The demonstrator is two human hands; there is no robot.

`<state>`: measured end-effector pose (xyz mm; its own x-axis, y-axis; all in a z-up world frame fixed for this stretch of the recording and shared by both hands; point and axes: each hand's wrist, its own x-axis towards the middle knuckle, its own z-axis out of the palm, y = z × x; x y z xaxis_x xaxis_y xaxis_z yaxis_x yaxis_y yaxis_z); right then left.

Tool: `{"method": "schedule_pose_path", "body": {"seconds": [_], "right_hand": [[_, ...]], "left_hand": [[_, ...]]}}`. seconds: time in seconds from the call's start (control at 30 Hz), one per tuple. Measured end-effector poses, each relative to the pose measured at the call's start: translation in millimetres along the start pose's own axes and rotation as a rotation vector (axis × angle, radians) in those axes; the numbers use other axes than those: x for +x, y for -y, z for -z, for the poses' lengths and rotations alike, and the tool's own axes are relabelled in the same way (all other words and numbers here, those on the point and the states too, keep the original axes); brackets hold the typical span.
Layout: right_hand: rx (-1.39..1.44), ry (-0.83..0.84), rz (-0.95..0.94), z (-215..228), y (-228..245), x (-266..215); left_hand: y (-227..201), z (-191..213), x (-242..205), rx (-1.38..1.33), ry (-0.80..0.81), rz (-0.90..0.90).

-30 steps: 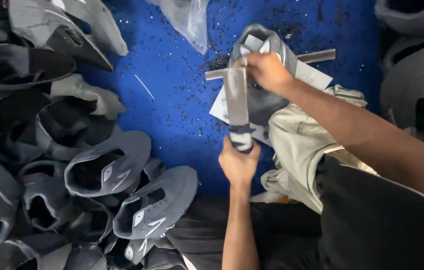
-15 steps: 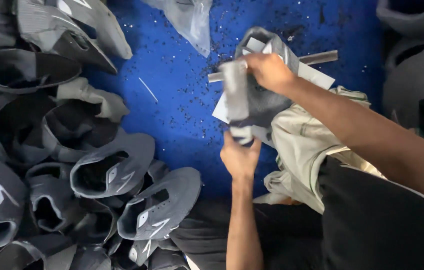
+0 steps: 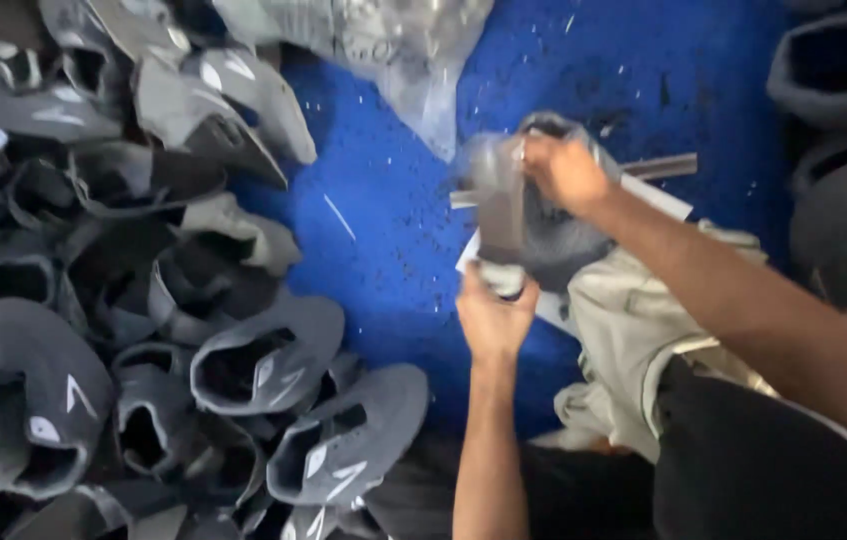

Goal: The person sits on the floor and uses a hammer to repeatedly strike a gray shoe upper that is held in place by a metal clamp. They adjust the shoe's position and continue hammering to shape the material.

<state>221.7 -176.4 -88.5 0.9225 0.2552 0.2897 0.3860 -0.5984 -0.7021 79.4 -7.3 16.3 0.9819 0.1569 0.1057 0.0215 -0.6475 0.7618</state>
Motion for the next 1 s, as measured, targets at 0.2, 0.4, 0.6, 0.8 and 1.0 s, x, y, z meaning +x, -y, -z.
{"method": "schedule_pose_path", "body": {"seconds": [0.2, 0.4, 0.6, 0.8, 1.0], "right_hand": [[1.469, -0.316, -0.476, 20, -31, -9], [1.258, -0.426, -0.705, 61, -70, -43], [0.742, -0.574, -0.842, 128, -46, -21], [0.450, -0.865, -0.510, 167, -248, -7], [-0.309, -0.411, -0.430, 187, -130, -7]], "left_hand": [[-11, 80, -117, 0.234, 0.453, 0.595], [0, 99, -100, 0.353, 0.301, 0.018], [140, -81, 52, 0.283, 0.151, 0.074], [62, -137, 174, -0.491, 0.173, 0.101], [-17, 30, 91, -1.789, -0.272, 0.033]]}}
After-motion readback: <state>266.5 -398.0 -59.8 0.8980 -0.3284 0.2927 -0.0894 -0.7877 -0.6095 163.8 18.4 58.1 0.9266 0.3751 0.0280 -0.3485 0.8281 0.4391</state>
